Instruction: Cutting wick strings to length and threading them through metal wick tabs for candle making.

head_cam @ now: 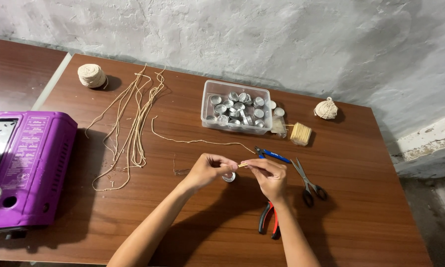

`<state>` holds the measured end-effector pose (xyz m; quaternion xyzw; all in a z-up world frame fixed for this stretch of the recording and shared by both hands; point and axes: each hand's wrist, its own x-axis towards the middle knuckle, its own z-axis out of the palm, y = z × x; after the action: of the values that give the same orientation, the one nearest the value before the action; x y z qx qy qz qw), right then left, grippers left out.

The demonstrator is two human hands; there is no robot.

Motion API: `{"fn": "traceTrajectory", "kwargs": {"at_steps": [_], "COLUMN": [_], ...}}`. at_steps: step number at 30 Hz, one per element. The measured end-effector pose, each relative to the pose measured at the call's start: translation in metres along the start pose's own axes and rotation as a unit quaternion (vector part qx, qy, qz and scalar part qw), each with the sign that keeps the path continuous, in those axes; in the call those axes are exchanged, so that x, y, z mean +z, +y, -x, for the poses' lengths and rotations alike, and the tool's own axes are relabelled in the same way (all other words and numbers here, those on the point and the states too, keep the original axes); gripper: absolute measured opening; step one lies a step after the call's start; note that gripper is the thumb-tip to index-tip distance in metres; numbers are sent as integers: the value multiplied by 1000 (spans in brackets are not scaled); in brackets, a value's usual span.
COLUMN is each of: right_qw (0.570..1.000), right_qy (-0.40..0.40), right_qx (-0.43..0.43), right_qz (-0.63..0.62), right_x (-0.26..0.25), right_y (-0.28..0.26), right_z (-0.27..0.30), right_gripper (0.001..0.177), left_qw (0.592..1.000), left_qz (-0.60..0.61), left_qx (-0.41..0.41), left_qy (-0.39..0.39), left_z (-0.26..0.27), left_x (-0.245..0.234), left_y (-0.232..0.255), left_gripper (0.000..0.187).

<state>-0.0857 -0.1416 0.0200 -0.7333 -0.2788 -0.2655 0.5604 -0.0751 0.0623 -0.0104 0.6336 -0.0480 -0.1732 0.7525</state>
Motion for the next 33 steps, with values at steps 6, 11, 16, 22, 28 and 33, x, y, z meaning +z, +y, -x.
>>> {"fn": "traceTrajectory", "kwargs": {"at_steps": [6, 11, 16, 22, 28, 33], "right_qw": [998, 997, 995, 994, 987, 991], "right_qy": [32, 49, 68, 69, 68, 34], "right_qx": [-13, -11, -12, -29, -52, -3], "right_qz": [54, 64, 74, 85, 133, 130], "right_x": [12, 19, 27, 33, 38, 31], "right_y": [5, 7, 9, 7, 9, 7], "right_z": [11, 18, 23, 25, 31, 27], "right_gripper": [13, 15, 16, 19, 23, 24], "left_qw": [1000, 999, 999, 998, 997, 996], "left_qz": [1, -18, -19, -30, -40, -58], "left_qx": [-1, 3, 8, 10, 6, 13], "left_qy": [21, 38, 48, 54, 67, 68], "left_z": [0, -2, 2, 7, 11, 12], "left_x": [4, 4, 8, 8, 6, 4], "left_y": [1, -5, 1, 11, 13, 8], "left_gripper": [26, 24, 24, 25, 26, 27]}}
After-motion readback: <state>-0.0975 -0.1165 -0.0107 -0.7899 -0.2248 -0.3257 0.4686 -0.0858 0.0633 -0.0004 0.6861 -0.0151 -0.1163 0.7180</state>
